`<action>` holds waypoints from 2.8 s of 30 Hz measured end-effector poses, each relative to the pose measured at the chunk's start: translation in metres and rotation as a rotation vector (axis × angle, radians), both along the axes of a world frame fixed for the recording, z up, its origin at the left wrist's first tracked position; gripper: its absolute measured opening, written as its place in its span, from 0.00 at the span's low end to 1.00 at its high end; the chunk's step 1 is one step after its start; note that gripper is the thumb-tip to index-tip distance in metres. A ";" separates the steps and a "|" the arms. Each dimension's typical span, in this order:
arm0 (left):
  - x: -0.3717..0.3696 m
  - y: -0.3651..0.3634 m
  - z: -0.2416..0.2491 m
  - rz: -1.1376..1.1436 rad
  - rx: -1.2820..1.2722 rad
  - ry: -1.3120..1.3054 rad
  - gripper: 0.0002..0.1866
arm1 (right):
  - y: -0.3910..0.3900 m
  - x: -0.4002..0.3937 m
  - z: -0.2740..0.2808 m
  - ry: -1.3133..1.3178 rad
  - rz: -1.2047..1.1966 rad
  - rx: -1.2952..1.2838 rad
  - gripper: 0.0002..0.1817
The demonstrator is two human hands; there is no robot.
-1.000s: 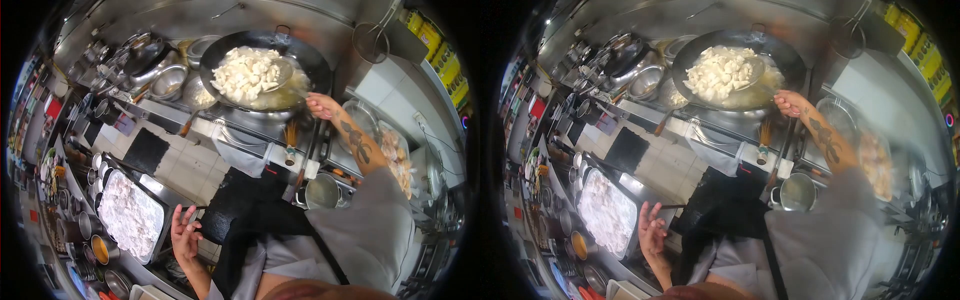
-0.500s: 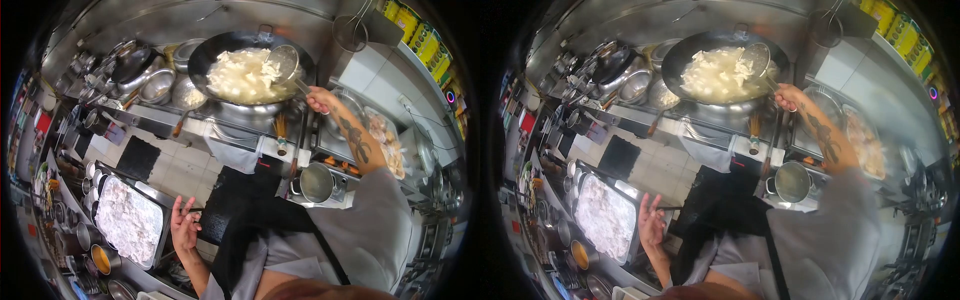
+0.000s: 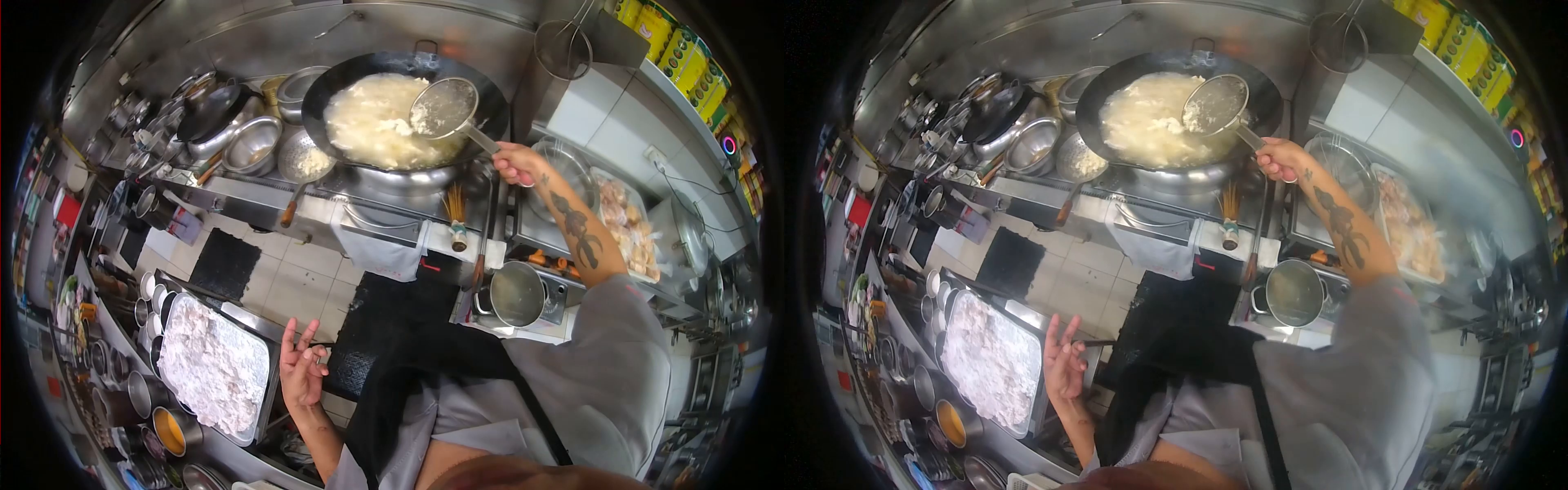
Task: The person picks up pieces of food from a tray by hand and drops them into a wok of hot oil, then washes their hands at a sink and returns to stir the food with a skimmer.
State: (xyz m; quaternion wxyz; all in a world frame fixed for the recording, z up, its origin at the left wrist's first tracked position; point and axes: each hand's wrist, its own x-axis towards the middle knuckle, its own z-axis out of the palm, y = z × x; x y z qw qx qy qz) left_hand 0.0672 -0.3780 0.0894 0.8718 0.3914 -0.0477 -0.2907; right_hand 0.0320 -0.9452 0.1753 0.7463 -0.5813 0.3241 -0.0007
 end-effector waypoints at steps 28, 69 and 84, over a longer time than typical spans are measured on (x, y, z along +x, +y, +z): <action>0.004 0.001 -0.001 0.023 -0.013 0.044 0.36 | 0.039 0.021 -0.021 -0.388 0.008 0.491 0.04; -0.068 0.110 0.011 0.505 0.081 0.076 0.40 | 0.274 0.317 -0.196 0.086 0.249 -1.182 0.19; -0.043 0.062 0.025 0.307 0.120 -0.067 0.39 | 0.193 0.255 0.029 -0.452 0.041 -0.722 0.10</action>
